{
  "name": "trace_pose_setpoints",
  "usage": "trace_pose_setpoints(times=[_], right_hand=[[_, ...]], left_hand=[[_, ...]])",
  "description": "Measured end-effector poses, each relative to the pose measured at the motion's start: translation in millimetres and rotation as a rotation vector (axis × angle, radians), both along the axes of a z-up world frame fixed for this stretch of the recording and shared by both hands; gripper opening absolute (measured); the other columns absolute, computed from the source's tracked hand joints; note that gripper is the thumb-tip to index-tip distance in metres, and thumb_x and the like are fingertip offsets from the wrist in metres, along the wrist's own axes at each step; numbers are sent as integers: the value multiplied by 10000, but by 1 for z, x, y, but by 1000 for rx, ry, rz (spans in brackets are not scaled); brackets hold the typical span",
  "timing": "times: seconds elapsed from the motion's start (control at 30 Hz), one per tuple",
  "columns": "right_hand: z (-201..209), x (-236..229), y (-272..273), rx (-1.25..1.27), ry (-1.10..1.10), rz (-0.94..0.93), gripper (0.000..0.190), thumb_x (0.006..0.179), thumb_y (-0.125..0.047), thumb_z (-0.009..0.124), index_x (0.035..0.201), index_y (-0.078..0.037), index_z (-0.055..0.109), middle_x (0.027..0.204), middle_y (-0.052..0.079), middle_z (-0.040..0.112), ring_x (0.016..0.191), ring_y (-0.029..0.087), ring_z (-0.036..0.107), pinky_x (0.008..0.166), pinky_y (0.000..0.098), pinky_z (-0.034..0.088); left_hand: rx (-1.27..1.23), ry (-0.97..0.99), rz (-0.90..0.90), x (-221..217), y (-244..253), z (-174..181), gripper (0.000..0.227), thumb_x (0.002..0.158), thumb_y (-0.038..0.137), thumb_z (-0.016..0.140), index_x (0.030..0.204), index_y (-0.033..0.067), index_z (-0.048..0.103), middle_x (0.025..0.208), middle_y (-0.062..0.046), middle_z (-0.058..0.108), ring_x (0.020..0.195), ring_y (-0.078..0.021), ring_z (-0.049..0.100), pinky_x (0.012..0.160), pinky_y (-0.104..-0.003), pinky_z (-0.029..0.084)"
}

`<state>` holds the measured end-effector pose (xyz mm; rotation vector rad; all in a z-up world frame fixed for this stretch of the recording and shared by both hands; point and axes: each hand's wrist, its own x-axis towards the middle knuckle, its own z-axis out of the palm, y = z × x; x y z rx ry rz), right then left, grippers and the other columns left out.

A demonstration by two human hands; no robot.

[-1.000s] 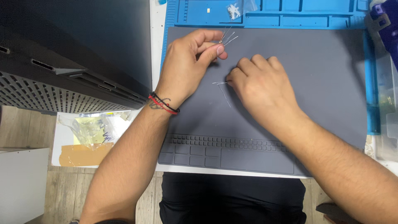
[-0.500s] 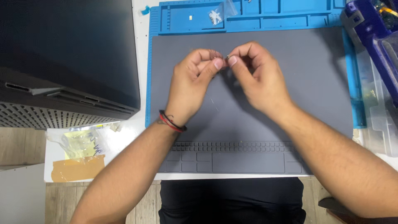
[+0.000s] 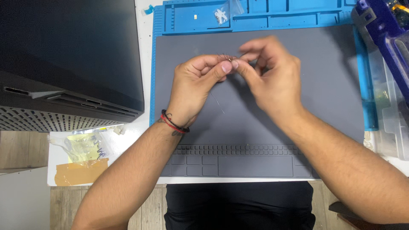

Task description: The person bends small metal wires into loop shapes by hand on a gray cutting mat. They repeatedly pick up individual wires, twist them into a U-shape, and place the finished pieces into a blue compartmentalized organizer box.

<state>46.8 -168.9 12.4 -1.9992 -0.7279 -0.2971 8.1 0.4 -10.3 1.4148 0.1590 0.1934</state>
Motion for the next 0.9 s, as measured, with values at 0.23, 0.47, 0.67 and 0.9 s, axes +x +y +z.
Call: trace_pose_setpoints(times=[0.23, 0.47, 0.67, 0.9], right_hand=[[-18, 18, -12, 251, 458, 87, 366, 867, -145, 912, 1073, -129, 610, 747, -70, 529, 582, -30, 414, 624, 154, 396], [2, -2, -2, -441, 99, 142, 156, 983, -307, 713, 1091, -201, 752, 1048, 31, 662, 905, 278, 685, 793, 423, 515], [-25, -20, 7, -732, -335, 146, 212, 930, -421, 760, 1030, -236, 791, 941, -21, 659, 776, 263, 674, 694, 435, 470], [-28, -31, 12, -828, -572, 17, 302, 1040, -233, 674, 746, -185, 626, 744, 5, 574, 658, 251, 594, 579, 405, 396]], left_hand=[[233, -66, -244, 0, 18, 19, 126, 918, 226, 748, 961, 111, 775, 978, 4, 780, 946, -73, 709, 904, -219, 584], [225, -16, -58, 9, 27, 18, 157, 937, 262, 670, 957, 112, 712, 928, -40, 817, 839, -77, 747, 812, -234, 628], [266, -80, 42, 10, 32, 19, 180, 936, 251, 666, 1005, 95, 723, 926, -59, 820, 903, -109, 789, 830, -228, 610], [315, -27, 76, 4, 25, 28, 272, 885, 256, 740, 1097, 91, 786, 927, -21, 834, 951, -49, 772, 833, -193, 625]])
